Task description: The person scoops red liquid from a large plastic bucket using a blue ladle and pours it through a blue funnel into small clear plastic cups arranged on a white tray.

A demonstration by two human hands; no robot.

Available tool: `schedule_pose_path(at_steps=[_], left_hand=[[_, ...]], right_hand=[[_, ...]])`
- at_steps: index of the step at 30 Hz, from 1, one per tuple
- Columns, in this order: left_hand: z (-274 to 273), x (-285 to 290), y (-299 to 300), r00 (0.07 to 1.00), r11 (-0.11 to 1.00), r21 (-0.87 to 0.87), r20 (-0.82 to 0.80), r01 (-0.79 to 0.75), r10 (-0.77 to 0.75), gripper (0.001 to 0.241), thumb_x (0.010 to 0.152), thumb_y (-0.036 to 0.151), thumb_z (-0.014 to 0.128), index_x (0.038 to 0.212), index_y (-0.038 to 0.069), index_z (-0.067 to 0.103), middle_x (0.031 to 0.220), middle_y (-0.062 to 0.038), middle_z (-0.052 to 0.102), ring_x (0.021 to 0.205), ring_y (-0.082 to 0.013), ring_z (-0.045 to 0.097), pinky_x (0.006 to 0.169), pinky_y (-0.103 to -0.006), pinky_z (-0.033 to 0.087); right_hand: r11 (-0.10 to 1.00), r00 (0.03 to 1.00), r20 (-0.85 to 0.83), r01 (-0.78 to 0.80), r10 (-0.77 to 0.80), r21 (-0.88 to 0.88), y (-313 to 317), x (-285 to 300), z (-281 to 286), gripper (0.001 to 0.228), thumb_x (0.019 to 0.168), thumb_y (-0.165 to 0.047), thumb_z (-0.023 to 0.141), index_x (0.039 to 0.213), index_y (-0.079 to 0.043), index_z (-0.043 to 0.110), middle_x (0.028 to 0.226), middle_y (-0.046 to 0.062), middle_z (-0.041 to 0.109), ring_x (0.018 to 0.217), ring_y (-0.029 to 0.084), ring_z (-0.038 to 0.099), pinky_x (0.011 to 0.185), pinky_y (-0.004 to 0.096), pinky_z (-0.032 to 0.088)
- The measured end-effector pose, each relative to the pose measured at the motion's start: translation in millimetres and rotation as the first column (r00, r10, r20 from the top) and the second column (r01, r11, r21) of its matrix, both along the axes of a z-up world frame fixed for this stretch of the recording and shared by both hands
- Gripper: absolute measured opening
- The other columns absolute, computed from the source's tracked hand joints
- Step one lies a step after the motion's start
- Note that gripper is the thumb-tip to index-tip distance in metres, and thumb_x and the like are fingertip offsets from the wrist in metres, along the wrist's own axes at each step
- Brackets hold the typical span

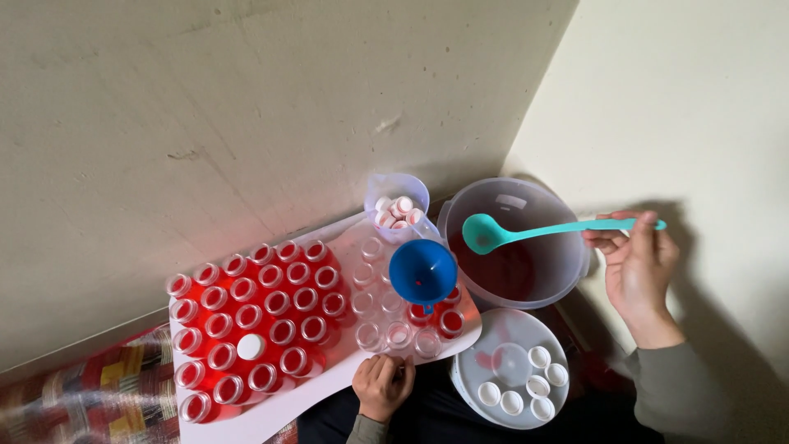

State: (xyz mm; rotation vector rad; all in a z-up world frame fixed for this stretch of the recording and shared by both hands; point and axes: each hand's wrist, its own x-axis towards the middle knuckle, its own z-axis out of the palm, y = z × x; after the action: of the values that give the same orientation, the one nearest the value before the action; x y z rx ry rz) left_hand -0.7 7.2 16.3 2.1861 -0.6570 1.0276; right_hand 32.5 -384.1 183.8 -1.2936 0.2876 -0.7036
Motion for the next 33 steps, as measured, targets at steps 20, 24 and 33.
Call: schedule_pose_path(at_steps=[20, 24, 33], left_hand=[[-6, 5, -5, 0.999, 0.999, 0.025, -0.027, -0.025, 0.026, 0.035, 0.082, 0.020, 0.076, 0.062, 0.014, 0.048, 0.055, -0.001, 0.047, 0.045, -0.0189, 0.042, 0.044, -0.0307, 0.033], [-8, 4, -5, 0.999, 0.999, 0.033, -0.038, -0.031, 0.032, 0.038, 0.083, 0.021, 0.074, 0.061, 0.013, 0.044, 0.054, -0.002, 0.042, 0.045, -0.0194, 0.039, 0.044, -0.0315, 0.031], [-8, 5, -5, 0.998, 1.000, 0.021, -0.060, -0.016, 0.017, 0.031, 0.081, 0.021, 0.076, 0.063, 0.015, 0.052, 0.054, 0.000, 0.049, 0.045, -0.0193, 0.044, 0.044, -0.0307, 0.035]], right_hand=[[0.638, 0.853, -0.522, -0.397, -0.010, -0.660, -14, 80, -115, 0.024, 0.108, -0.020, 0.054, 0.108, -0.005, 0.073, 0.099, 0.008, 0.078, 0.086, 0.017, 0.078, 0.080, 0.028, 0.058], [0.648, 0.766, -0.640, -0.460, -0.056, -0.607, -8, 91, -108, 0.030, 0.109, -0.028, 0.051, 0.110, -0.010, 0.075, 0.087, 0.006, 0.081, 0.085, 0.015, 0.079, 0.077, 0.030, 0.056], [0.760, 0.658, -0.752, -0.509, 0.042, -0.403, -1, 118, -115, 0.032, 0.107, -0.020, 0.048, 0.115, -0.005, 0.076, 0.096, 0.013, 0.081, 0.082, 0.020, 0.079, 0.081, 0.031, 0.060]])
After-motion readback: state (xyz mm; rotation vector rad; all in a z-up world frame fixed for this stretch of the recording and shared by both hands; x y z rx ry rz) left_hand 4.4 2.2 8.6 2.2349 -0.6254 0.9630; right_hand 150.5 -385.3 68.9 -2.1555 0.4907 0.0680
